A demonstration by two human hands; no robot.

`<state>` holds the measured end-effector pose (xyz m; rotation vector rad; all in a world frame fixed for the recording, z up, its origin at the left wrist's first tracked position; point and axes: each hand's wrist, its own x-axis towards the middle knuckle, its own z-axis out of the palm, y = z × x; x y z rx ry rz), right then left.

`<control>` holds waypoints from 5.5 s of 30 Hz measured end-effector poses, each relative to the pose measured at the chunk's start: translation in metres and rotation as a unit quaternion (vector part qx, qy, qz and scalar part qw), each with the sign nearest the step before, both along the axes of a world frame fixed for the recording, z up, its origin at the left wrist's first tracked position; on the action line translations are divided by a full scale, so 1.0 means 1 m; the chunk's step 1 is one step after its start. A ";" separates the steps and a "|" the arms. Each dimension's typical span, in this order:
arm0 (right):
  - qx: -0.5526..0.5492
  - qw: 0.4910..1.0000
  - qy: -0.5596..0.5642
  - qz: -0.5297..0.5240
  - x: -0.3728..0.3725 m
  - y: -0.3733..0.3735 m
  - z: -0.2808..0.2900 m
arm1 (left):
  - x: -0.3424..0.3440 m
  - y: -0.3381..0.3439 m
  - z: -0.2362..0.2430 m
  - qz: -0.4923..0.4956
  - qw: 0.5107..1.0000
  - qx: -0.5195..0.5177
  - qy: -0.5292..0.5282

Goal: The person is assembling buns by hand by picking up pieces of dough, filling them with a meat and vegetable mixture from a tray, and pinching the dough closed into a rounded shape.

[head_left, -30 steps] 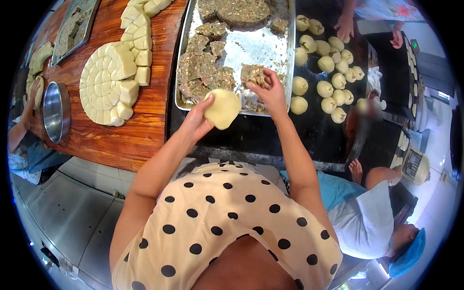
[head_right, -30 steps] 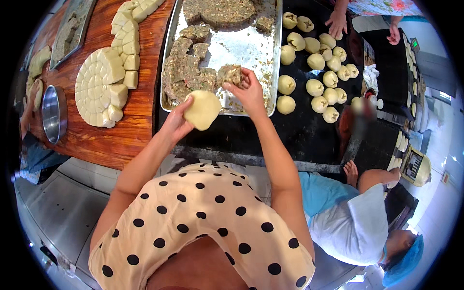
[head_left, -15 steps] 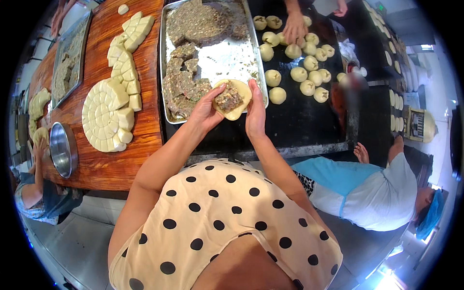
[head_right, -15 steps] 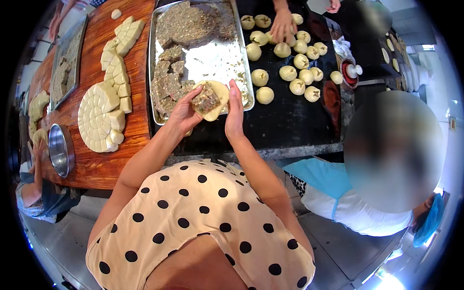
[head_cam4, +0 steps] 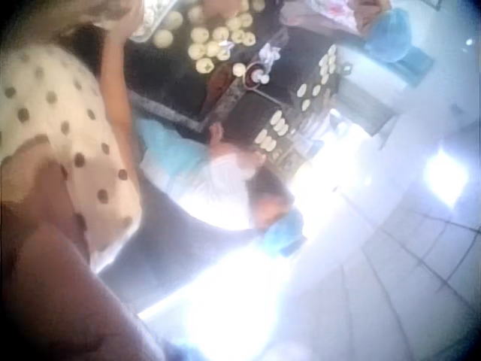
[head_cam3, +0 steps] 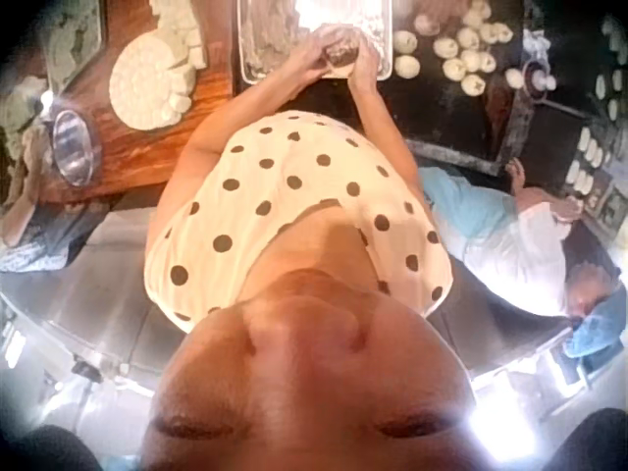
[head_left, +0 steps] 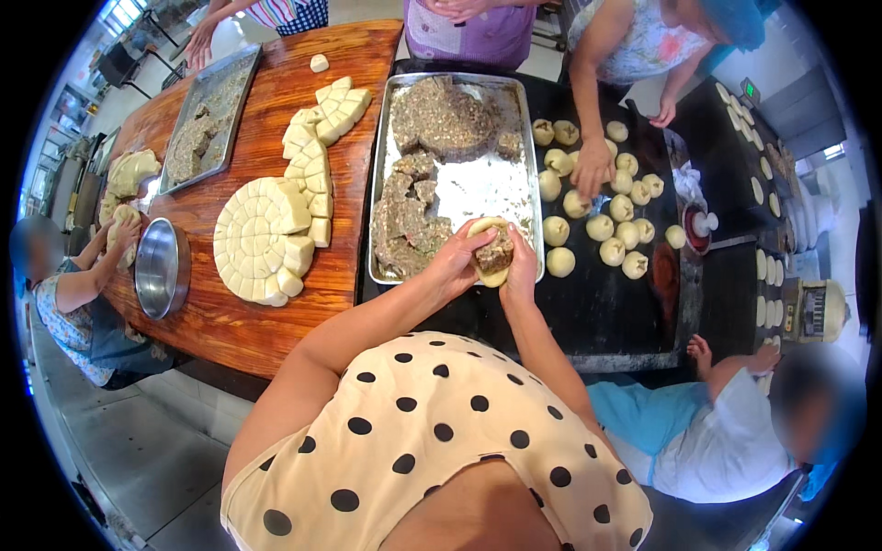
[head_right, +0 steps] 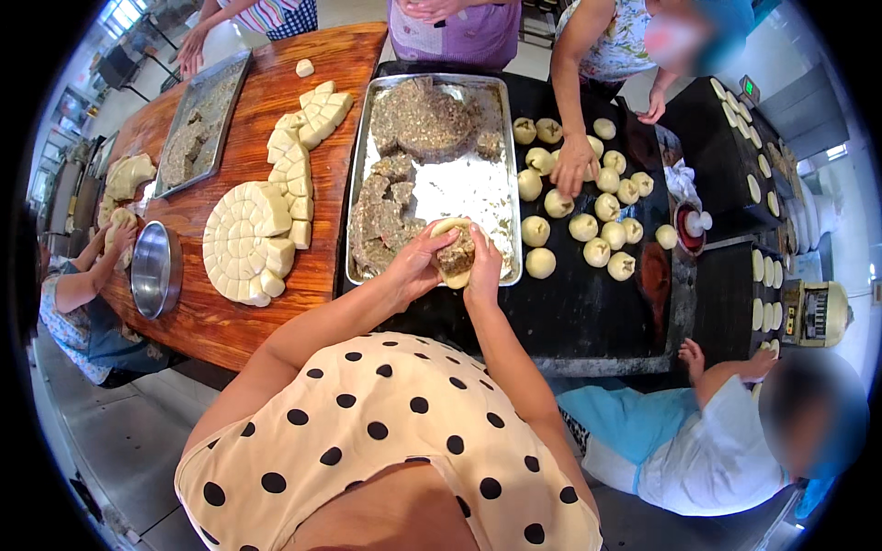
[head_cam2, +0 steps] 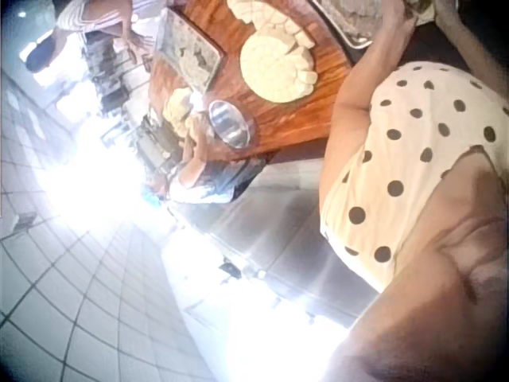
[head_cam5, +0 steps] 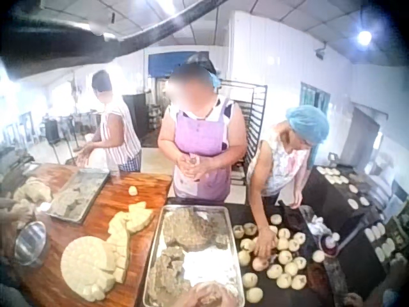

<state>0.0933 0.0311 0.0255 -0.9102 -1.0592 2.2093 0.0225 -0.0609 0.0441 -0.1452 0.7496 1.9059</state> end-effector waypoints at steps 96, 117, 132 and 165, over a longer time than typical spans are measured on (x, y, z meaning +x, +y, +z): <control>0.276 0.960 0.009 -0.043 -0.035 -0.020 0.038 | -0.015 0.021 0.004 0.060 0.979 -0.106 0.160; 0.275 0.951 -0.087 -0.111 -0.018 -0.037 0.028 | 0.019 0.010 0.002 0.091 0.986 -0.070 0.121; 0.052 0.986 0.078 -0.136 -0.005 -0.005 0.047 | -0.025 0.023 0.070 -0.209 0.949 -0.153 0.178; 0.563 0.823 -0.066 0.032 0.044 -0.006 0.053 | -0.004 -0.003 0.071 -0.241 0.953 -0.002 0.186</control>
